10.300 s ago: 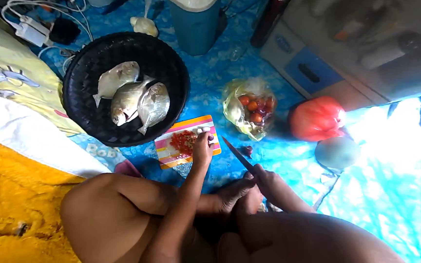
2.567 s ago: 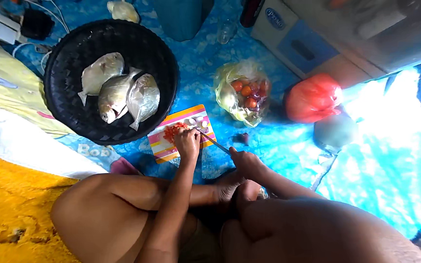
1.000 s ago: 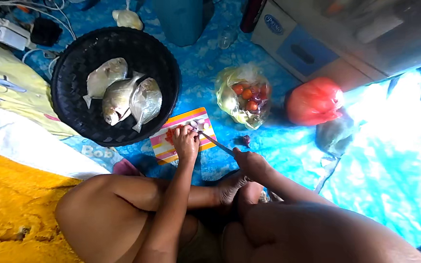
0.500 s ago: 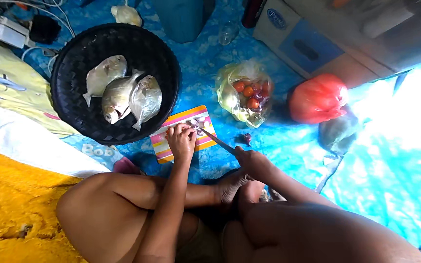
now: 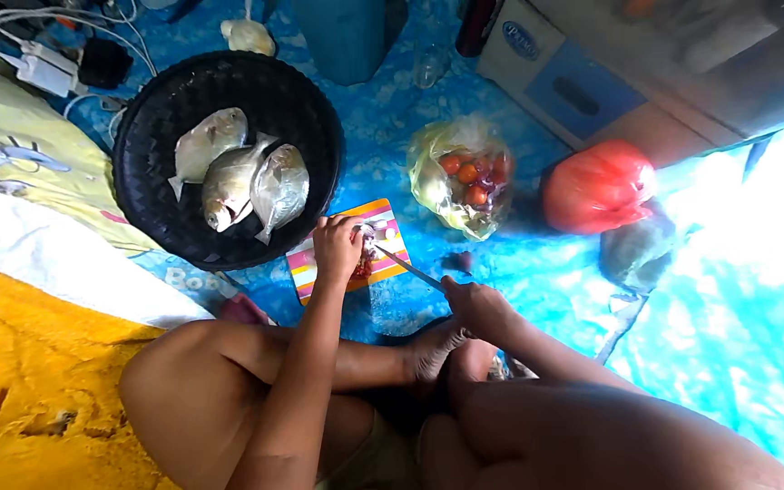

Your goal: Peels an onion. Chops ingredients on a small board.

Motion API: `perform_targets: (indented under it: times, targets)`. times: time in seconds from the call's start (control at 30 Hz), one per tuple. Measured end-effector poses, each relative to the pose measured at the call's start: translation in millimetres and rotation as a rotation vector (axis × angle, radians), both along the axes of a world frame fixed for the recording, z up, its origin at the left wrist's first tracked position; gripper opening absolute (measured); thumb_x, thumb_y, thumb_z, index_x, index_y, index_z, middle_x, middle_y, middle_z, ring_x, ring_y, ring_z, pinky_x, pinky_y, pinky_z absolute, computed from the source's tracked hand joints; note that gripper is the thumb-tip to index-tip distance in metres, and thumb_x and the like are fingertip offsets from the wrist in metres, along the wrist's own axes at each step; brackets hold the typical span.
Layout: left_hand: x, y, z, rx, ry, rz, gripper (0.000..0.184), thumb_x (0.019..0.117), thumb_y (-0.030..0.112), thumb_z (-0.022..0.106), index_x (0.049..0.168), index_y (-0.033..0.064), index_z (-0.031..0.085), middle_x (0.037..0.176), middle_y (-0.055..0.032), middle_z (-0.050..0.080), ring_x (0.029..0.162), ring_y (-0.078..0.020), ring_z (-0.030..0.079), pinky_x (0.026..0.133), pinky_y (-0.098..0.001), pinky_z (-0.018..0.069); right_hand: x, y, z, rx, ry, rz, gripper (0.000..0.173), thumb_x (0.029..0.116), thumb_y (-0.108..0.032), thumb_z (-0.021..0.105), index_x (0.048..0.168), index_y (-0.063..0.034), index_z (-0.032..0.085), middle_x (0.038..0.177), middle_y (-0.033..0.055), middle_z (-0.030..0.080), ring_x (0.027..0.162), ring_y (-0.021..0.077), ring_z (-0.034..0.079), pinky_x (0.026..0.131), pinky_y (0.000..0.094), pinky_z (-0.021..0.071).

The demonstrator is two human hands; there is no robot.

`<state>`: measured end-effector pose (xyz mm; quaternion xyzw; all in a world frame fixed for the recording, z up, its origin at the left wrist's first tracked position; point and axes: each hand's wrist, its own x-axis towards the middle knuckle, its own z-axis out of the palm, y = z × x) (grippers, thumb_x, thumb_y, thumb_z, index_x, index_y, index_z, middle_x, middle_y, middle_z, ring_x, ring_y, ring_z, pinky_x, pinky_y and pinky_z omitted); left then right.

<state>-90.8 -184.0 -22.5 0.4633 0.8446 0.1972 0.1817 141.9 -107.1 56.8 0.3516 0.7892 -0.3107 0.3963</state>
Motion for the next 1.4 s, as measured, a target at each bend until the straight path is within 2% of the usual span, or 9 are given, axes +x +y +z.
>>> perform_targets:
  times: [0.23, 0.4, 0.57, 0.7, 0.8, 0.9, 1.03, 1.17, 1.4]
  targets:
    - [17, 24, -7, 0.055, 0.009, -0.275, 0.018, 0.0916, 0.012, 0.075, 0.109, 0.0092, 0.079, 0.116, -0.0152, 0.072, 0.115, -0.0399, 0.062, 0.097, -0.0585, 0.0472, 29, 23, 2, -0.128, 0.135, -0.068, 0.032, 0.1089, -0.017, 0.044, 0.134, 0.0021, 0.052, 0.109, 0.0280, 0.066, 0.106, 0.0445, 0.066, 0.092, 0.0601, 0.0506]
    - [27, 34, -5, -0.097, 0.046, -0.334, 0.022, 0.0888, 0.008, 0.076, 0.111, 0.0091, 0.079, 0.114, -0.0132, 0.074, 0.115, -0.0381, 0.062, 0.099, -0.0563, 0.0449, 45, 42, 11, -0.151, 0.116, -0.083, 0.031, 0.1095, -0.018, 0.046, 0.132, 0.0022, 0.053, 0.112, 0.0262, 0.065, 0.106, 0.0400, 0.066, 0.093, 0.0558, 0.0504]
    - [40, 33, -16, -0.103, 0.117, -0.243, 0.018, 0.0972, 0.012, 0.066, 0.110, 0.0043, 0.076, 0.108, -0.0167, 0.074, 0.112, -0.0392, 0.065, 0.095, -0.0552, 0.0481, 45, 43, 3, -0.128, 0.110, -0.121, 0.032, 0.1096, -0.019, 0.044, 0.133, 0.0009, 0.052, 0.111, 0.0252, 0.065, 0.103, 0.0390, 0.066, 0.090, 0.0551, 0.0513]
    - [50, 25, -13, -0.130, -0.100, 0.012, 0.027, 0.1003, 0.018, 0.063, 0.125, 0.0084, 0.071, 0.111, -0.0160, 0.074, 0.113, -0.0377, 0.067, 0.098, -0.0581, 0.0493, 38, 30, -5, -0.122, 0.078, -0.136, 0.034, 0.1101, -0.019, 0.042, 0.137, 0.0008, 0.050, 0.114, 0.0277, 0.065, 0.111, 0.0429, 0.066, 0.096, 0.0586, 0.0498]
    - [57, 17, -14, -0.146, -0.055, 0.091, 0.022, 0.0996, 0.021, 0.066, 0.117, 0.0092, 0.075, 0.112, -0.0159, 0.074, 0.115, -0.0388, 0.065, 0.098, -0.0588, 0.0485, 32, 19, -10, -0.105, 0.078, -0.131, 0.034, 0.1099, -0.018, 0.041, 0.136, 0.0011, 0.049, 0.113, 0.0286, 0.065, 0.111, 0.0447, 0.066, 0.094, 0.0598, 0.0502]
    - [60, 10, -15, -0.176, 0.048, 0.051, 0.024, 0.0986, 0.025, 0.068, 0.116, 0.0095, 0.075, 0.123, -0.0166, 0.068, 0.124, -0.0409, 0.056, 0.100, -0.0583, 0.0446, 24, 9, -10, -0.090, 0.050, -0.120, 0.035, 0.1107, -0.019, 0.039, 0.138, 0.0007, 0.048, 0.115, 0.0288, 0.066, 0.113, 0.0454, 0.066, 0.095, 0.0600, 0.0507]
    - [60, 1, -24, 0.027, 0.080, 0.035, 0.016, 0.0940, 0.016, 0.072, 0.106, 0.0070, 0.078, 0.109, -0.0149, 0.075, 0.111, -0.0396, 0.065, 0.095, -0.0570, 0.0484, 15, 1, -8, -0.067, 0.004, -0.110, 0.036, 0.1118, -0.021, 0.037, 0.140, -0.0009, 0.046, 0.118, 0.0289, 0.065, 0.115, 0.0461, 0.065, 0.095, 0.0604, 0.0511]
    - [60, 0, -26, 0.078, 0.049, 0.069, 0.011, 0.0935, 0.008, 0.070, 0.099, 0.0075, 0.080, 0.102, -0.0132, 0.077, 0.107, -0.0388, 0.067, 0.094, -0.0559, 0.0492, 7, -2, -3, -0.027, -0.035, -0.089, 0.037, 0.1121, -0.020, 0.034, 0.144, -0.0033, 0.044, 0.120, 0.0285, 0.065, 0.117, 0.0468, 0.065, 0.094, 0.0606, 0.0516]
    - [58, -2, -30, 0.079, 0.111, 0.052, 0.011, 0.0930, 0.006, 0.071, 0.098, 0.0076, 0.080, 0.108, -0.0117, 0.076, 0.110, -0.0386, 0.066, 0.095, -0.0570, 0.0468, 4, 0, -2, 0.012, -0.047, -0.056, 0.036, 0.1115, -0.018, 0.035, 0.144, -0.0053, 0.045, 0.119, 0.0280, 0.065, 0.115, 0.0474, 0.065, 0.091, 0.0620, 0.0520]
